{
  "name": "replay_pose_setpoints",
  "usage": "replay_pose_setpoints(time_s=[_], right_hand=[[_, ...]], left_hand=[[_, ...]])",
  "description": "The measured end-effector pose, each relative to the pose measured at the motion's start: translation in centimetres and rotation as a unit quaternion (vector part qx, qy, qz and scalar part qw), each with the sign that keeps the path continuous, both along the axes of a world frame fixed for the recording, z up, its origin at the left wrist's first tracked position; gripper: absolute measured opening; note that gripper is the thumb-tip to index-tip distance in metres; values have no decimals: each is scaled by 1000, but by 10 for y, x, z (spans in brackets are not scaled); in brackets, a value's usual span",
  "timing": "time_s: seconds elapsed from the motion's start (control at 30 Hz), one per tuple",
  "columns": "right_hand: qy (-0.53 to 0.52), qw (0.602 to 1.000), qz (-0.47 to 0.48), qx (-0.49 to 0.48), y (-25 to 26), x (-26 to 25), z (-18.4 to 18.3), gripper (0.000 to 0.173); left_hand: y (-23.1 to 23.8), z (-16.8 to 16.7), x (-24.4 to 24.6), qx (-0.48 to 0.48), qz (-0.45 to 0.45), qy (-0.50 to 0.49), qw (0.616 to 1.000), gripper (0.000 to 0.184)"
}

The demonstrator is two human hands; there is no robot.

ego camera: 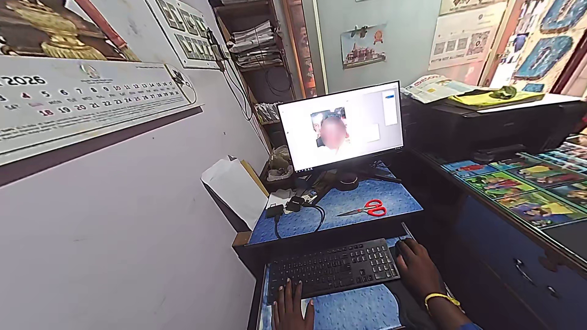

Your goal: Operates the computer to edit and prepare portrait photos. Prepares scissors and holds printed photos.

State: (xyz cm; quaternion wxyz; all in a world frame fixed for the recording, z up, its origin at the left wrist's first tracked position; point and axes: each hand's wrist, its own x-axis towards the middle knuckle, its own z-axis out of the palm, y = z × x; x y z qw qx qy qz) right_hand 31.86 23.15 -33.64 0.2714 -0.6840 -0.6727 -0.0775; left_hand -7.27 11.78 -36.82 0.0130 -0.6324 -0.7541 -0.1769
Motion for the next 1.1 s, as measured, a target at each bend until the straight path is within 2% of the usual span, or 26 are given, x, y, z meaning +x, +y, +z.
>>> replay_pose_setpoints(time_s=[0.6, 1.1], right_hand=[[-3, 1000, -2, -22, -1, -2, 5, 44], [3, 1000, 7, 7, 3, 1, -3, 43]], left_hand=[[1, -1, -1, 0, -2, 12, 1000, 65], [1, -2, -1, 7, -5, 14, 1000, 66]])
